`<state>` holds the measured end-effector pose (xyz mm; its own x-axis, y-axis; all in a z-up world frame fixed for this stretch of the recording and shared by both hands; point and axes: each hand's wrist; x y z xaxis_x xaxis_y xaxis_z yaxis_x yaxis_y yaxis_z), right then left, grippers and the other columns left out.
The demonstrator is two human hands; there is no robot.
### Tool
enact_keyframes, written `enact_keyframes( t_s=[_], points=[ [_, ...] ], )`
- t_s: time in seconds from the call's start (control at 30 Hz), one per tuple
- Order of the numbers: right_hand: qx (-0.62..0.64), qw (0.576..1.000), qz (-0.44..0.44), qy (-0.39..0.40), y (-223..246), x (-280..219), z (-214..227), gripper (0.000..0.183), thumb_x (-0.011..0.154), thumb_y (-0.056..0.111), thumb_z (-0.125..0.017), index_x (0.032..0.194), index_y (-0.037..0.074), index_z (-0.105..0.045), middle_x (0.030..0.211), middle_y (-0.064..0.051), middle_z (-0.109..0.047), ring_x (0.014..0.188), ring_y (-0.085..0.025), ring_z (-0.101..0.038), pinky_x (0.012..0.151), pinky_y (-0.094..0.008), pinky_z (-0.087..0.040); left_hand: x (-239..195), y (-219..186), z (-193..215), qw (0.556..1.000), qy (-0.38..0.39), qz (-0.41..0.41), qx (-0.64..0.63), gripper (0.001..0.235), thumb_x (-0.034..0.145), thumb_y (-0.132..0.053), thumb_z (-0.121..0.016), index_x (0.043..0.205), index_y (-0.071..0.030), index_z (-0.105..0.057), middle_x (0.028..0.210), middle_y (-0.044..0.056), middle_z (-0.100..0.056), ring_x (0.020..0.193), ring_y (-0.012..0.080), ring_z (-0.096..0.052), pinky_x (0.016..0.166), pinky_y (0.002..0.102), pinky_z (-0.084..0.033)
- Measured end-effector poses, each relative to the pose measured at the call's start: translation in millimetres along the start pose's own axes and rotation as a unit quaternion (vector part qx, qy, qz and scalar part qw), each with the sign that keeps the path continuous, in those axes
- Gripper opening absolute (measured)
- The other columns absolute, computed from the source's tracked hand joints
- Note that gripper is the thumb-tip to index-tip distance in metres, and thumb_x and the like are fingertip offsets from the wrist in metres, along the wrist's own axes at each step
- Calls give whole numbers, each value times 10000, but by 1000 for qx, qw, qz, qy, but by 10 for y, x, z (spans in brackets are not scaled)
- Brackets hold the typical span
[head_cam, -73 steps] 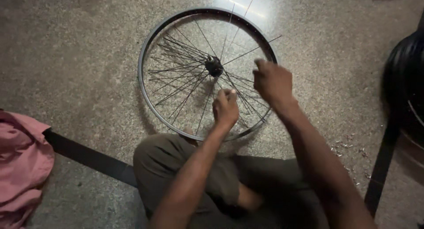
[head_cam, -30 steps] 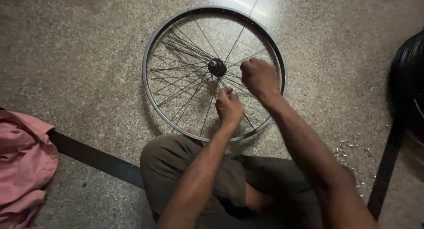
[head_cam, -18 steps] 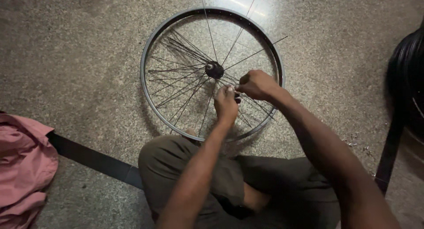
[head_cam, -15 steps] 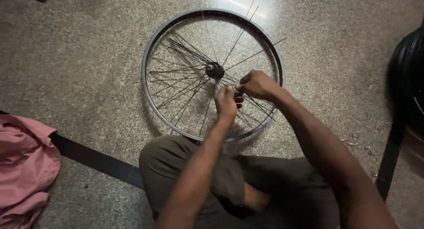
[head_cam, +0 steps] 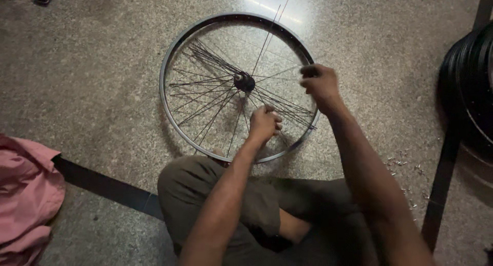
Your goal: The person sits on the floor and assembles a bicycle wheel by inserting spokes into the hub and rim. They secure the spokes by hand-tightening nipples onto the rim. The person handles the wheel rim, hub, spokes, and nipples directly without using tools.
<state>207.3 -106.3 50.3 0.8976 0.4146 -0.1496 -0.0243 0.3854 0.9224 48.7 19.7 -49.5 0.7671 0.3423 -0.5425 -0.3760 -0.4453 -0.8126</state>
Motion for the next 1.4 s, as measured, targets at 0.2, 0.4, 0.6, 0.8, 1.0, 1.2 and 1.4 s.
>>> enact_keyframes(
  t_s=[0.2,0.4,0.6,0.8,1.0,1.2,1.4],
  points=[
    [518,841,-149,-52,-1019,-916,336,229,1003,-36,-519,1213,-79,-601,1042,-181,-654,914,-270,-660,852,-339,-581,95,627,-23,934,62,-84,342,218,849,-197,-696,827,9,-765,684,141,-704,620,226,-692,572,350,-532],
    [585,778,-171,-151,-1337,-1906,173,173,1002,60,-539,1163,44,-600,1005,-147,-663,866,-269,-659,805,-403,-586,-347,422,-19,949,89,-5,303,170,843,-160,-676,845,6,-641,691,124,-695,567,238,-703,491,394,-552],
    [520,818,-197,-147,-1105,-2225,-303,209,1022,181,-562,1193,62,-571,955,-123,-654,828,-251,-653,745,-388,-582,-719,-31,90,969,110,57,211,225,939,-167,-640,823,21,-593,681,135,-662,498,248,-689,371,388,-525],
    [441,862,-205,-141,-1080,-2188,-529,267,994,166,-673,1197,-5,-642,871,-68,-622,749,-182,-604,662,-343,-545,-788,-140,227,961,173,78,203,295,969,-195,-665,804,49,-660,597,141,-647,430,229,-608,358,374,-469],
    [404,879,-225,-117,-947,-2204,-634,222,949,114,-694,1131,-12,-678,840,-57,-661,717,-162,-638,627,-300,-554,-737,-179,215,967,196,78,142,291,966,-197,-677,802,43,-664,603,132,-646,432,209,-588,392,379,-484],
    [431,872,-206,-107,-968,-2112,-693,158,947,92,-700,1072,2,-662,840,-62,-673,717,-168,-657,644,-300,-571,-638,-23,258,963,179,31,201,332,947,-183,-734,743,61,-635,593,106,-587,459,194,-541,407,381,-473],
    [410,876,-216,-132,-1086,-2019,-715,131,945,99,-694,1048,25,-659,821,-62,-665,701,-169,-663,636,-313,-588,-627,-24,198,971,165,12,173,346,957,-202,-684,729,55,-647,573,102,-615,438,198,-552,393,374,-465]
  ],
)
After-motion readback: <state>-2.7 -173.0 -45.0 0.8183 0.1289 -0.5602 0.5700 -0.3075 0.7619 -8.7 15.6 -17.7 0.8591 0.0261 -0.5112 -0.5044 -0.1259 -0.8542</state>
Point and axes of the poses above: each hand's wrist, its own x-axis towards the middle knuckle, its own z-axis out of the back of the hand, y = z × x
